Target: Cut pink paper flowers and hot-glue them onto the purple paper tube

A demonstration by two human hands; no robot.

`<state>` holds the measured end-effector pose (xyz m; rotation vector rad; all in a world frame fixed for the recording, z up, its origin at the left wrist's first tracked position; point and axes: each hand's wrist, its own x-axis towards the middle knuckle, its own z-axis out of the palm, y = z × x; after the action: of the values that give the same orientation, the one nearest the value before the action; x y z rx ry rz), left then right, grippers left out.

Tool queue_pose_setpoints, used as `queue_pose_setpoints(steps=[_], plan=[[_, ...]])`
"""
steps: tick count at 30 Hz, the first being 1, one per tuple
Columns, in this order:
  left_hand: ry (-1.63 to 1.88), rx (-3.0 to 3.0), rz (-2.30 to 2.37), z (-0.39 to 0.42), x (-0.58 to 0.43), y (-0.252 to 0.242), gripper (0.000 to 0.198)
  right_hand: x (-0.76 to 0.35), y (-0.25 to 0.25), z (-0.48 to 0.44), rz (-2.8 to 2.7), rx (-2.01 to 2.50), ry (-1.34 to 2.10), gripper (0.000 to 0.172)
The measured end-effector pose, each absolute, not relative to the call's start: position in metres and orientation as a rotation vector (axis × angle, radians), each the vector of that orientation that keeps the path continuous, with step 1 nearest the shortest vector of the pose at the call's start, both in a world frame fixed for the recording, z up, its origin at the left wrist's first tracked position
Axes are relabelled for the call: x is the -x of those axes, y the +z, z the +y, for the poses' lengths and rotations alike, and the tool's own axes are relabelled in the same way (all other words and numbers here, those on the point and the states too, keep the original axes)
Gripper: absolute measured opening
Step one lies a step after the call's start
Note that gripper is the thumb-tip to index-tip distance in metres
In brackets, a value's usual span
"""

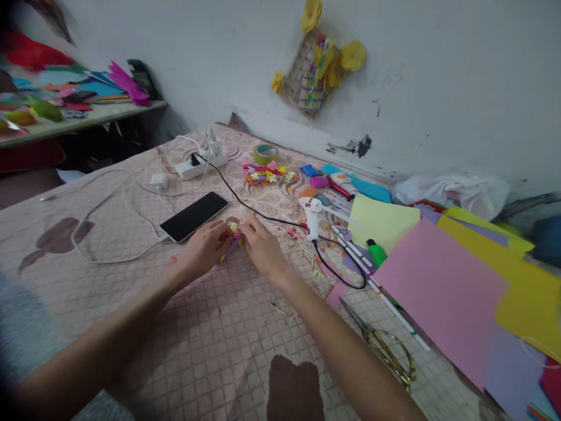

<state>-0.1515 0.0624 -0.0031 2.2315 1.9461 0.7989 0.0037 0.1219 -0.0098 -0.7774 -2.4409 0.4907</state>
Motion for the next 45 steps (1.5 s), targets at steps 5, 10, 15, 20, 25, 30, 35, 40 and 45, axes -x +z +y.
queue_pose_setpoints(steps=[5, 10, 15, 20, 25, 30, 35, 40, 45], plan=[[0.787, -2.213, 1.949, 0.0619, 0.151, -0.0017, 0.01, -0.0006, -0.0077, 0.1238, -2.491, 0.783, 0.443, 0.022], [0.783, -2.213, 1.945, 0.0615, 0.1504, -0.0006, 0.011, 0.0013, -0.0072, 0.1259, -2.518, 0.792, 0.386, 0.017], [0.763, -2.231, 1.96, 0.0611, 0.1495, 0.0008, 0.011, 0.0022, -0.0066, 0.1269, -2.558, 0.792, 0.32, 0.018], [0.759, -2.254, 1.969, 0.0607, 0.1501, 0.0, 0.011, 0.003, -0.0079, 0.127, -2.565, 0.785, 0.295, 0.019], [0.738, -2.291, 1.969, 0.0605, 0.1507, 0.0004, 0.012, 0.0029, -0.0081, 0.1269, -2.574, 0.779, 0.289, 0.018], [0.73, -2.286, 1.979, 0.0599, 0.151, 0.0018, 0.013, 0.0029, -0.0074, 0.1265, -2.583, 0.78, 0.305, 0.017], [0.731, -2.288, 1.972, 0.0605, 0.1515, 0.0012, 0.014, 0.0028, -0.008, 0.1262, -2.578, 0.777, 0.297, 0.017], [0.714, -2.287, 2.017, 0.061, 0.1506, 0.0009, 0.014, 0.0033, -0.0092, 0.1268, -2.578, 0.774, 0.288, 0.018], [0.694, -2.285, 2.035, 0.0611, 0.1497, 0.0018, 0.016, 0.0033, -0.0102, 0.1266, -2.573, 0.776, 0.305, 0.02]])
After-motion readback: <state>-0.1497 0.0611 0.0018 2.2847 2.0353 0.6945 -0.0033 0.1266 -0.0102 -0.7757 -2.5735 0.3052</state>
